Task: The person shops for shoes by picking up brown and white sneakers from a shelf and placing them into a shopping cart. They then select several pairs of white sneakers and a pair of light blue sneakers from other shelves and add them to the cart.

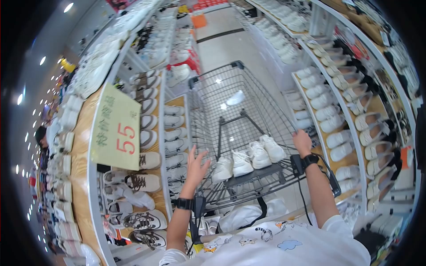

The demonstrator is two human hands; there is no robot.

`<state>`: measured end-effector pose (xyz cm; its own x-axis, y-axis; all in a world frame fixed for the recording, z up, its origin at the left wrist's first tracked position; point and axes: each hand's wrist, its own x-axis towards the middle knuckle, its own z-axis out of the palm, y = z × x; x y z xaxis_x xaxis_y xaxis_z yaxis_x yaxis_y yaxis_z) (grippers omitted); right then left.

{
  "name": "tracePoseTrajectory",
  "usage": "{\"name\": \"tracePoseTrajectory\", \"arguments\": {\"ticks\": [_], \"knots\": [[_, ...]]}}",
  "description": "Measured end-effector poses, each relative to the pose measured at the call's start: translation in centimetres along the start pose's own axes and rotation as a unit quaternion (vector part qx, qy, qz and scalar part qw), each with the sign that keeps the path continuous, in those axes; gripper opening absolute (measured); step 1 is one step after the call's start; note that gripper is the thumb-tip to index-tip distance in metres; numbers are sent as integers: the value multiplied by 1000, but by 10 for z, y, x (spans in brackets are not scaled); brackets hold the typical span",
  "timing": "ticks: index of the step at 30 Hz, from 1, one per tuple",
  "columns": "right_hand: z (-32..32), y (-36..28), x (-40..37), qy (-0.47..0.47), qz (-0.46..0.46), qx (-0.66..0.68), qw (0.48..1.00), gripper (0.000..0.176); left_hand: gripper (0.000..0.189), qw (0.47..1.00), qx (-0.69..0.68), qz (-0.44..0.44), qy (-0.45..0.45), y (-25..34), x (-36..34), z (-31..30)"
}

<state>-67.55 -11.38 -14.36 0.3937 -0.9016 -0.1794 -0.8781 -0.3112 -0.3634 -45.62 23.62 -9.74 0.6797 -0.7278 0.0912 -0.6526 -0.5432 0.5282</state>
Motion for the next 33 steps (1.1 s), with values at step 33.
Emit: {"name": "tracePoseTrajectory", "arguments": {"ticks": [33], "knots": [[14,-35,189,-48,-67,50,995,22,32,977,54,-101,-182,-44,139,7]]}}
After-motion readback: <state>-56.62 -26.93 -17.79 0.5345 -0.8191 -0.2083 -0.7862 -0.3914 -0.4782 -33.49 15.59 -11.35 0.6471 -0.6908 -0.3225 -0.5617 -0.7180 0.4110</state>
